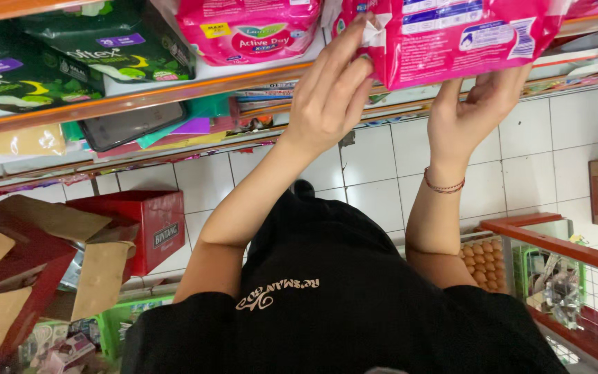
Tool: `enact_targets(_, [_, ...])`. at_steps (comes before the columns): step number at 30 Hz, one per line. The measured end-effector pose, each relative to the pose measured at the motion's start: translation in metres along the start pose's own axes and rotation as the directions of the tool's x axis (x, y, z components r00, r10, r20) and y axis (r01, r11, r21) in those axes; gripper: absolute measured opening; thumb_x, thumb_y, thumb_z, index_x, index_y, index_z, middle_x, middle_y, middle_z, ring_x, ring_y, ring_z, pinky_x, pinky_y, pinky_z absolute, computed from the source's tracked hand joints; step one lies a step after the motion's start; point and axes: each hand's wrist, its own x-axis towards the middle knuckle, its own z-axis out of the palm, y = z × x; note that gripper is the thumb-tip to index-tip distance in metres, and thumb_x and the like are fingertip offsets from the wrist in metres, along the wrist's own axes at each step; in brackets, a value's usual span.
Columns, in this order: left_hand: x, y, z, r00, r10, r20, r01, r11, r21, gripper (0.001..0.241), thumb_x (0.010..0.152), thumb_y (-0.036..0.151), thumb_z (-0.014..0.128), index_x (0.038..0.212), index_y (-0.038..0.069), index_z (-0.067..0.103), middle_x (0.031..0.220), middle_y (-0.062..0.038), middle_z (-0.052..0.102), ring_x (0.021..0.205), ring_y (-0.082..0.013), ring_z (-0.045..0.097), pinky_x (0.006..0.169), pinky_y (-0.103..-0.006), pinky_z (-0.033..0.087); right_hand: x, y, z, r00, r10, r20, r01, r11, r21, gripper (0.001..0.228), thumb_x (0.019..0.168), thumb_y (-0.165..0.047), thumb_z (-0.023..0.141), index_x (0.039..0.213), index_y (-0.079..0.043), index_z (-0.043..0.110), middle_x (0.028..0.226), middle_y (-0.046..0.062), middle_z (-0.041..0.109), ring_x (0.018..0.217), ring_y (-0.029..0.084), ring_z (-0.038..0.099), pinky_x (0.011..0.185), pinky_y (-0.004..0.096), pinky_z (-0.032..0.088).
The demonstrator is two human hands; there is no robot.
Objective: The person picks up packs of sanitary pads from a cardboard box and places them onto a retail shelf, using a cloth to wipe down some of the items and the inside of the box.
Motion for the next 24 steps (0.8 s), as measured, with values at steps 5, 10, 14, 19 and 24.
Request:
enact_targets(5, [0.003,0.006,-0.005,0.997,-0.007,0.078,-0.005,0.989,0.149,0.057,0.096,-0.003,0.074,0.145,0.022,0.057,0.146,-0.022,0.049,0.120,-0.0344,0.065,0.096,-0.0375,0.062,0.001,-0.023,0.003,0.996,-0.091,-0.008,0.091,0.992,0.092,0.087,0.105,0.014,0.060,0.169,-0.024,0.014,0.166,0.002,0.020,0.152,0.017,0.034,0.128,0.031,0.033])
enact_targets(10, [0.007,0.012,-0.010,0.979,-0.133,0.155,0.094,0.967,0.237,0.067,0.098,-0.007,0.068,0.156,0.023,0.052,0.150,-0.020,0.048,0.114,-0.0310,0.064,0.096,-0.0375,0.059,0.014,-0.041,-0.007,0.987,-0.087,0.132,0.129,0.928,-0.350,0.086,0.094,0.019,0.060,0.163,-0.020,0.026,0.166,0.007,0.021,0.150,0.027,0.034,0.123,0.035,0.035])
enact_targets(14, [0.011,0.009,-0.007,0.973,-0.196,0.125,0.161,0.956,0.245,0.068,0.101,-0.009,0.064,0.159,0.022,0.047,0.151,-0.016,0.045,0.125,-0.0308,0.061,0.107,-0.0366,0.056,0.027,-0.045,-0.004,0.985,-0.093,0.142,0.121,0.972,-0.200,0.080,0.101,0.017,0.063,0.161,-0.021,0.027,0.163,0.005,0.026,0.140,0.021,0.044,0.106,0.026,0.048])
enact_targets(19, [0.011,-0.003,0.002,0.966,-0.218,-0.138,0.213,0.976,-0.048,0.051,0.097,-0.009,0.074,0.138,0.000,0.044,0.144,-0.015,0.048,0.123,-0.0351,0.059,0.099,-0.0388,0.055,0.037,-0.032,0.020,0.997,-0.065,-0.042,0.074,0.966,0.249,0.075,0.113,0.016,0.070,0.161,-0.019,0.024,0.147,0.004,0.051,0.124,0.014,0.060,0.096,0.025,0.055])
enact_targets(24, [0.009,-0.011,0.017,0.953,-0.152,-0.264,0.175,0.982,0.066,0.032,0.090,-0.010,0.080,0.111,0.001,0.059,0.116,-0.006,0.056,0.097,-0.0284,0.062,0.080,-0.0368,0.055,0.038,-0.012,0.032,0.988,-0.103,-0.118,0.123,0.976,0.178,0.053,0.113,0.018,0.071,0.149,-0.010,0.044,0.137,0.008,0.054,0.119,0.017,0.063,0.095,0.030,0.057])
